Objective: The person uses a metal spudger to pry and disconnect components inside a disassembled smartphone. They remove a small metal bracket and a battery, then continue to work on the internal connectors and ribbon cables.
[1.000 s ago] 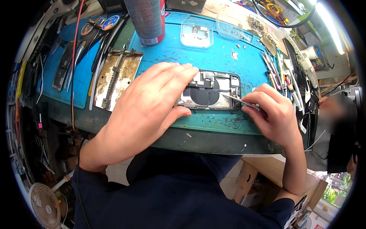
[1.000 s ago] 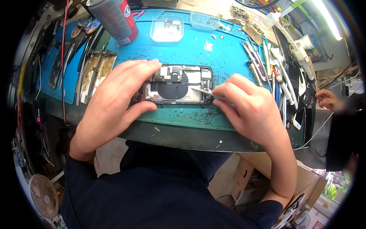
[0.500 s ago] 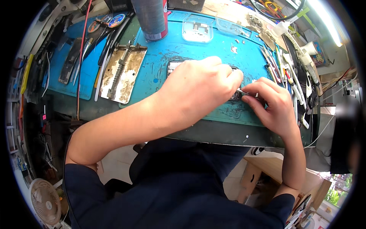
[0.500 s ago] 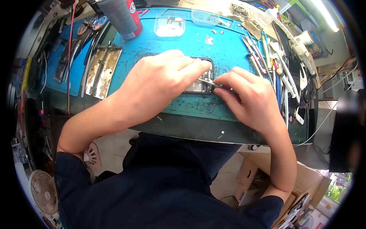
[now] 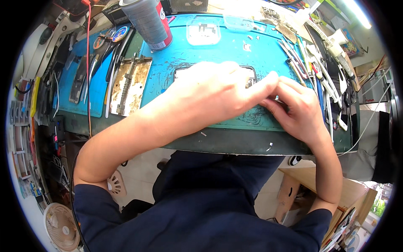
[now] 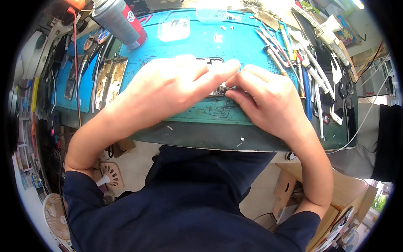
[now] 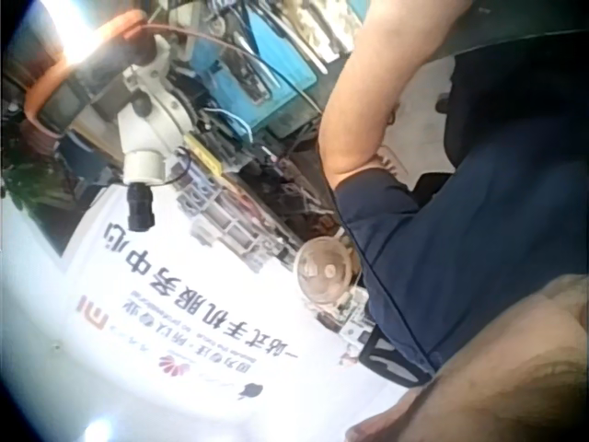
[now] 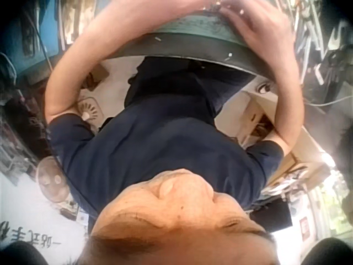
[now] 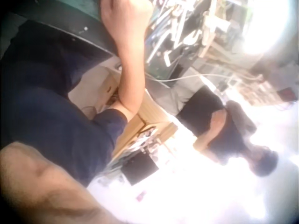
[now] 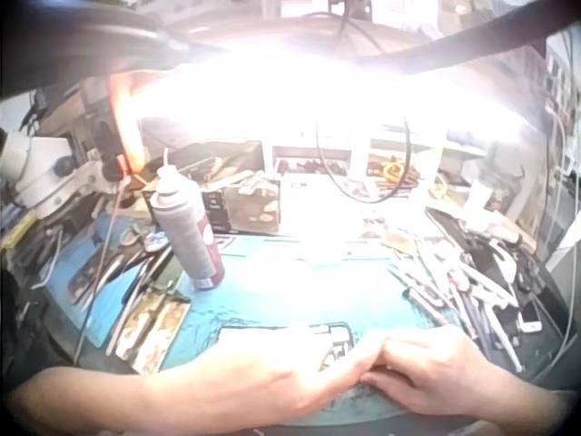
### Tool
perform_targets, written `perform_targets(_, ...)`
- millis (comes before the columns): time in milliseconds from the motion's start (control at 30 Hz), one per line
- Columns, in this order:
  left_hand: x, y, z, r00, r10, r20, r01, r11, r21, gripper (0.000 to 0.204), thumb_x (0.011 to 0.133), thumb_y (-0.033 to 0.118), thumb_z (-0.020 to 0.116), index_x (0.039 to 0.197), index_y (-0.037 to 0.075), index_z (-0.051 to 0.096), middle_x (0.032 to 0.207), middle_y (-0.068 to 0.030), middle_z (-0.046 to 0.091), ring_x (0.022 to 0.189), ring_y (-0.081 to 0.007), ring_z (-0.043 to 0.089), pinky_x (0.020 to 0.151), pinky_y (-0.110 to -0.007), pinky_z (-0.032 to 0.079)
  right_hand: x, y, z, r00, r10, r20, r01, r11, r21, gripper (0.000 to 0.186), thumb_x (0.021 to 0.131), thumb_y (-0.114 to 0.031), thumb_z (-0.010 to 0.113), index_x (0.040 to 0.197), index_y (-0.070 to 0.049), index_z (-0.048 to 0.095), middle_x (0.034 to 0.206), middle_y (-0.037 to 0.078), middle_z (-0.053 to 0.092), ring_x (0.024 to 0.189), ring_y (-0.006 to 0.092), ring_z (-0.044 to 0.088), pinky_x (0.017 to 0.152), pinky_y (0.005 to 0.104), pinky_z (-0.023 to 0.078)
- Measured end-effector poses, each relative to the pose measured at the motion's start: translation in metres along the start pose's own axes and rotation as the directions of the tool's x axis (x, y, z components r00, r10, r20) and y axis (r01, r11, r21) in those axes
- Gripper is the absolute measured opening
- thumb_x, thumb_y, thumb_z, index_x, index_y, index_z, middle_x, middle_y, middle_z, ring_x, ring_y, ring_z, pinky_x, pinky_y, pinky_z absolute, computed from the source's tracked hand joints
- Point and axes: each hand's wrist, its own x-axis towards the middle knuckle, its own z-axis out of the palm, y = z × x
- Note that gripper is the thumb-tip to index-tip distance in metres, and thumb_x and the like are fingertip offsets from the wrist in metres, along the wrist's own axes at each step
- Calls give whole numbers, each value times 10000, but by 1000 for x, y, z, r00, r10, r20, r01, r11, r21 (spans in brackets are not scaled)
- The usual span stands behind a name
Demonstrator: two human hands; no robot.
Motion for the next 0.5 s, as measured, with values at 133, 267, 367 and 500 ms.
perform_targets(133,3,-6,-1,999,-17,40,19,999,-35,636,940,76,716,1559,124,581,890,-26,680,829,-214,727,719,-366,612,-1,-1,0,1000,-2,-18,1,1000,-8,136,959,-131,837,1015,-74,726,899,92,699,759,319,725,676,414,580)
perform_targets(267,8,-11,-7,994,-46,100,58,991,-117,655,940,40,714,1572,130,569,879,-56,672,824,-251,729,746,-398,612,0,-1,-2,1000,8,-10,-9,1000,-13,131,964,-138,834,1021,-80,731,899,86,704,758,315,728,671,405,580)
perform_targets(367,6,-15,-3,992,-75,103,93,979,-182,655,959,30,712,1589,139,570,916,-75,701,856,-287,741,776,-419,613,1,-1,-3,1000,8,-4,-8,1000,-13,125,970,-141,829,1031,-84,737,903,86,707,760,312,729,672,403,581)
perform_targets(500,1,-24,-6,985,-113,127,150,930,-334,672,998,41,710,1637,176,550,994,-71,747,897,-309,755,802,-432,611,1,-1,-4,1000,5,-11,-6,999,-36,128,960,-114,834,1045,-72,749,917,95,714,773,303,726,674,391,574)
